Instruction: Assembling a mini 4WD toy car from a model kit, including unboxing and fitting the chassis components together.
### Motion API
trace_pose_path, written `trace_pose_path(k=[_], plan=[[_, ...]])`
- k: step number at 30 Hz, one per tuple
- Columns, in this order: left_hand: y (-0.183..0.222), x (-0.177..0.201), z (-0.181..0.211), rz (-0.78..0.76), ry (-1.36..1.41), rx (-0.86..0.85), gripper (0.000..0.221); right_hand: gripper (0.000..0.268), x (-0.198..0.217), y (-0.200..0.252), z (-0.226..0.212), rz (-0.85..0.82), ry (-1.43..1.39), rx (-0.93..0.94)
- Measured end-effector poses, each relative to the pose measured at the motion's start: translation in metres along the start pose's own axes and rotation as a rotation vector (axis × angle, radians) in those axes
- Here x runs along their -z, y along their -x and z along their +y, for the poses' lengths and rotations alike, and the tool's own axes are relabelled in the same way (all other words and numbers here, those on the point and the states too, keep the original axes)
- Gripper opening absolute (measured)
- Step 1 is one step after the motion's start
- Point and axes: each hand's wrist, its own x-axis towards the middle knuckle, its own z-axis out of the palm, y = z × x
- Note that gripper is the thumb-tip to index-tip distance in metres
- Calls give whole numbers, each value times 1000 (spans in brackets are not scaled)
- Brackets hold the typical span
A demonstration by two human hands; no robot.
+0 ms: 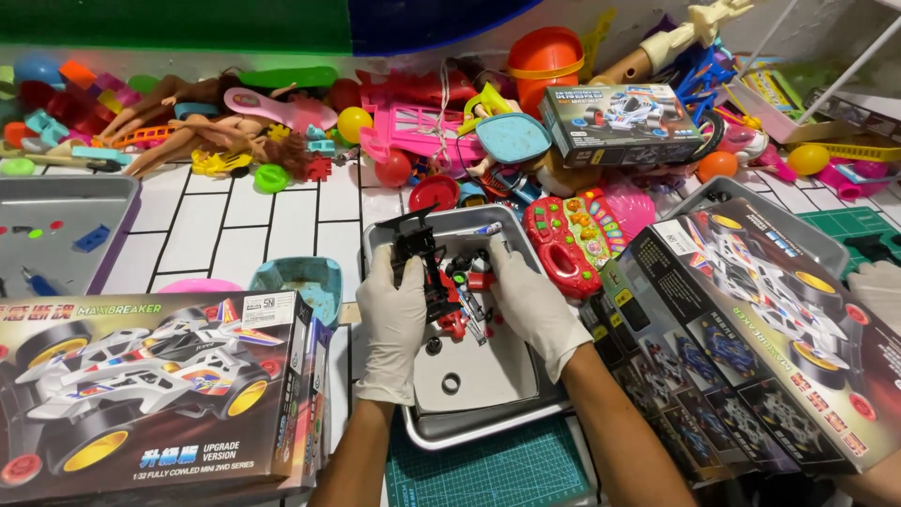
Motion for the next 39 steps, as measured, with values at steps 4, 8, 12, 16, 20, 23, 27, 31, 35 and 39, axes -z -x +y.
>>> trace_pose_path(k=[4,8,12,16,20,23,27,31,35,39], plan=[[4,5,13,31,29,-45,16,43,8,-6,12,-23,-113,-49],[4,11,15,82,76,-51,18,70,7,-7,28,-100,-57,1],[0,12,13,109,86,-64,19,45,-10,-23,55,179,87,195],[1,10,12,106,76,-79,16,26,-13,-33,28,236,275,300],[-1,7,9,144,106,-152,13,16,-34,-56,39,250,383,388],[-2,7,8,185,115,-169,12,12,-5,-33,20,166,113,466],[-2,8,2,210,124,-182,14,13,8,-31,19,181,-218,465],[-6,7,4,190,155,-115,13,14,-16,-62,51,198,18,378],[-8,7,3,176,162,-100,13,21,-26,-67,47,242,137,352],[-12,3,1,162,165,-70,15,25,-27,-62,39,231,111,348]])
